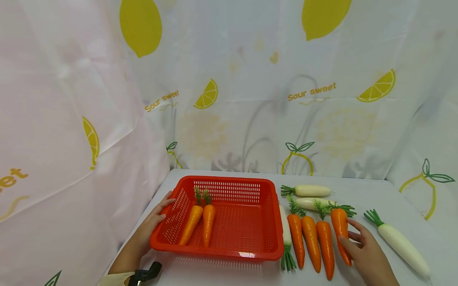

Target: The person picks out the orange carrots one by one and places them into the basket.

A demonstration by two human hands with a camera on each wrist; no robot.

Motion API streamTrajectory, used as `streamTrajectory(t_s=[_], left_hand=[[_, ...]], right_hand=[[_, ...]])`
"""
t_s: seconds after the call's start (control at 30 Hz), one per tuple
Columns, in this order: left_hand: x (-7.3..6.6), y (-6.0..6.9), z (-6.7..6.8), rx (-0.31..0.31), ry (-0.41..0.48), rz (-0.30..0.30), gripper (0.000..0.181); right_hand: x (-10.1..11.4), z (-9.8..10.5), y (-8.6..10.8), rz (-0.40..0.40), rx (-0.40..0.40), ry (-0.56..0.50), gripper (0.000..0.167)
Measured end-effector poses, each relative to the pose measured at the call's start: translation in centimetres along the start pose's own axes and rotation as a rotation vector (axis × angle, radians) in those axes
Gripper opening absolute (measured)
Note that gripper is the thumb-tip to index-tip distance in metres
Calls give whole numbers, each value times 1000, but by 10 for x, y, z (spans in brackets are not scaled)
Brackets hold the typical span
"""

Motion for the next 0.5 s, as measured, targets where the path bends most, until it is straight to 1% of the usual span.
streamTrajectory(t_s=[0.07, 0.23, 0.4, 0.5], left_hand=[[0, 0, 0, 0, -1, -2, 55], [0, 1, -1, 8, -4, -16, 56], [2, 0, 1, 1, -5, -16, 55], [4, 0, 2, 10, 0, -21, 54]], right_hand=[[2, 0, 1, -8, 5, -17, 94], [6, 1, 5, 16, 29, -66, 92], [9, -4, 10, 26, 51, -204, 85], [9, -7, 13, 27, 53, -274, 82]])
Point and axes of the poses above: each hand's wrist, its own y-axis away from the middle knuckle, its own z-axis out of the back of the hand, x = y × z, the point moved 1 cm from there along -y, towards the middle knuckle, and after that the axes turned 8 degrees about -x, right-handed, at the moved point
